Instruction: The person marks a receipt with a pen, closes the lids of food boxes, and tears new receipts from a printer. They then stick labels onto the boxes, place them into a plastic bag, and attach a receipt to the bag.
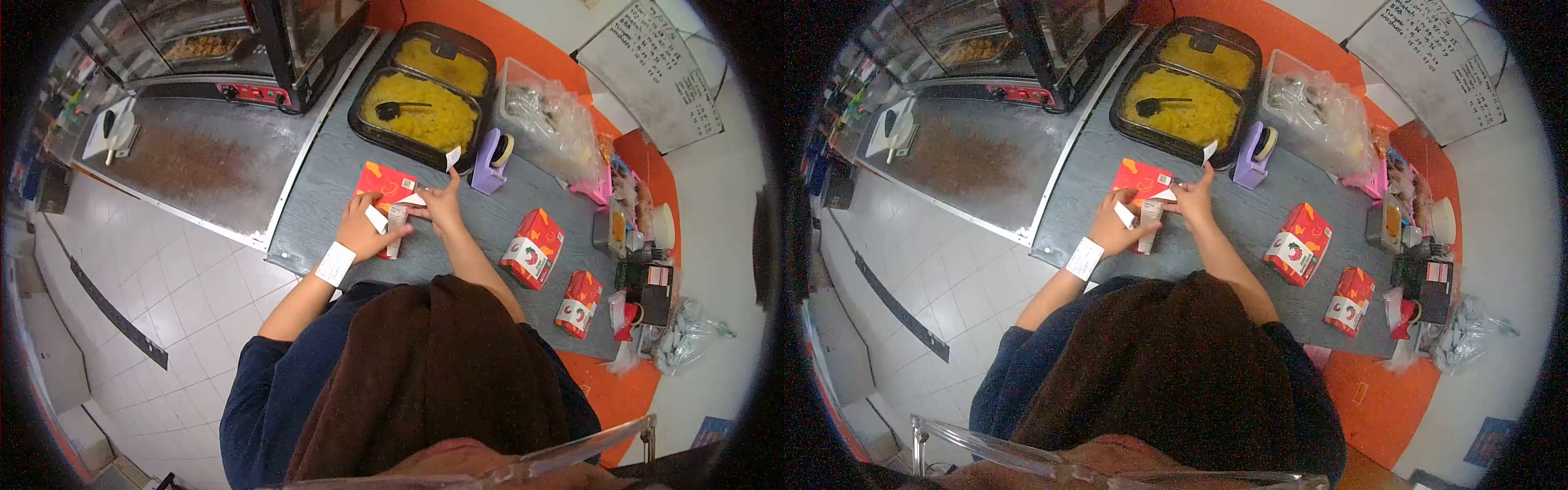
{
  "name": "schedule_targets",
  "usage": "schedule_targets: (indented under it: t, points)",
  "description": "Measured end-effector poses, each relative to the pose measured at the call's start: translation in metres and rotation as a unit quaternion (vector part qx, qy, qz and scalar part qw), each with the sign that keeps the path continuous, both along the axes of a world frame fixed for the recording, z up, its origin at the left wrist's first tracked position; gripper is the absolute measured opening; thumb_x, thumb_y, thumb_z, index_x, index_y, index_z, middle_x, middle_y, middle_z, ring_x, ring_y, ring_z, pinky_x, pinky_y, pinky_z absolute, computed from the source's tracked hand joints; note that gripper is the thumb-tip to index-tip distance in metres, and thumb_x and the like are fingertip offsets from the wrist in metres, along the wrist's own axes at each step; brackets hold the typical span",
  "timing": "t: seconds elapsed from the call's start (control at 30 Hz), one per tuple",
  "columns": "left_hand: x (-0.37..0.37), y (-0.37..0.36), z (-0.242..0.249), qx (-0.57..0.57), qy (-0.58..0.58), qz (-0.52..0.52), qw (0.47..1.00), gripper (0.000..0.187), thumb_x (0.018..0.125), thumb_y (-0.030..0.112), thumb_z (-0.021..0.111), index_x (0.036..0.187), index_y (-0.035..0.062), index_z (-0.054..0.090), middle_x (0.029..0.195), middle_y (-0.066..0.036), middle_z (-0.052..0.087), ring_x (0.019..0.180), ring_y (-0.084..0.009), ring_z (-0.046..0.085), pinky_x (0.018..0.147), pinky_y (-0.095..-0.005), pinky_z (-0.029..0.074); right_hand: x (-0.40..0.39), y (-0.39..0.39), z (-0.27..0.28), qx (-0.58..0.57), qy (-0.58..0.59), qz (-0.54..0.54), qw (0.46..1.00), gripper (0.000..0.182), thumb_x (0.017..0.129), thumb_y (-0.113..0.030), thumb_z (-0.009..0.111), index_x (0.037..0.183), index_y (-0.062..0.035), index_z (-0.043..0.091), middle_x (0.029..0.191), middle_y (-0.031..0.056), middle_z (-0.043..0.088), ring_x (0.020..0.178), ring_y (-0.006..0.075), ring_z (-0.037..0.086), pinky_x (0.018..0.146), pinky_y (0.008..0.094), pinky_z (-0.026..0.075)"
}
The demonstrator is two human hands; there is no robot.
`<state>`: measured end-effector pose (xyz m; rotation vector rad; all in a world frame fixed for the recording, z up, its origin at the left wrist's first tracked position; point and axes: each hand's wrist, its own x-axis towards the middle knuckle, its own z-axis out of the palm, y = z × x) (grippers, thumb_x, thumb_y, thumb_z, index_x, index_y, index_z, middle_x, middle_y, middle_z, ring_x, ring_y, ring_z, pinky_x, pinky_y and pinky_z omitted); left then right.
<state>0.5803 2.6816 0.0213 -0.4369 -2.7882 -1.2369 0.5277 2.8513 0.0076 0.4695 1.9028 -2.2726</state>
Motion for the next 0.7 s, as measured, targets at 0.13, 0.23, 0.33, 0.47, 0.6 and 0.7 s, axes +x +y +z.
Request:
schedule_targets:
  t: [0.13,0.23,0.33,0.47,0.6,0.7]
  points:
    - [-0.005,0.002,-0.009,-0.124,0.000,0.027,0.992,0.043,0.067,0.038,0.065,0.091,0.0032,0.062,0.122,-0.016,0.039,0.116,-0.0349,0.033,0.097,-0.0541,0.022,0.002,-0.003,0.010,-0.013,-0.002,-0.016,1.000,0.076,0.082,0.001,0.049,0.130,-0.0181,-0.006,0.091,0.0190,0.052,0.074,0.0278,0.061,0.060,0.0434,0.055]
    - [-0.004,0.001,-0.014,-0.143,-0.039,0.110,0.983,0.032,0.066,0.031,0.065,0.088,0.0081,0.063,0.126,-0.017,0.035,0.117,-0.0375,0.031,0.095,-0.0608,0.018,0.007,0.000,0.011,-0.032,-0.026,-0.034,0.999,0.065,0.084,-0.004,0.049,0.131,-0.0155,0.006,0.096,0.0174,0.050,0.078,0.0262,0.060,0.063,0.0408,0.054]
    - [-0.001,-0.006,-0.035,-0.076,-0.020,0.148,0.986,0.020,0.065,0.025,0.065,0.078,0.0097,0.062,0.128,-0.019,0.032,0.116,-0.0402,0.030,0.095,-0.0612,0.018,0.013,0.011,-0.009,0.031,0.071,0.007,0.997,0.049,0.086,-0.008,0.048,0.128,-0.0095,0.022,0.102,0.0146,0.048,0.083,0.0233,0.058,0.070,0.0371,0.052]
    - [0.003,-0.004,-0.047,-0.019,0.074,0.135,0.988,0.014,0.063,0.019,0.065,0.065,0.0068,0.058,0.127,-0.023,0.033,0.115,-0.0395,0.032,0.092,-0.0490,0.028,0.020,0.005,0.001,-0.061,0.212,-0.046,0.974,0.041,0.084,-0.003,0.050,0.120,-0.0049,0.031,0.105,0.0117,0.046,0.090,0.0205,0.055,0.077,0.0328,0.049]
    - [0.007,0.000,-0.035,-0.037,0.050,0.122,0.991,0.014,0.059,0.017,0.064,0.064,0.0058,0.059,0.127,-0.023,0.033,0.113,-0.0381,0.034,0.091,-0.0459,0.030,0.010,-0.011,-0.012,-0.028,0.252,0.120,0.960,0.049,0.077,0.007,0.055,0.119,-0.0047,0.031,0.104,0.0107,0.046,0.091,0.0186,0.055,0.078,0.0286,0.047]
    - [0.008,-0.001,-0.034,-0.059,0.057,0.102,0.991,0.014,0.059,0.018,0.063,0.065,0.0058,0.061,0.128,-0.023,0.032,0.114,-0.0378,0.034,0.092,-0.0444,0.030,-0.008,-0.021,-0.030,-0.033,0.250,0.196,0.948,0.050,0.075,0.010,0.055,0.117,-0.0043,0.031,0.107,0.0121,0.045,0.093,0.0193,0.055,0.080,0.0288,0.046]
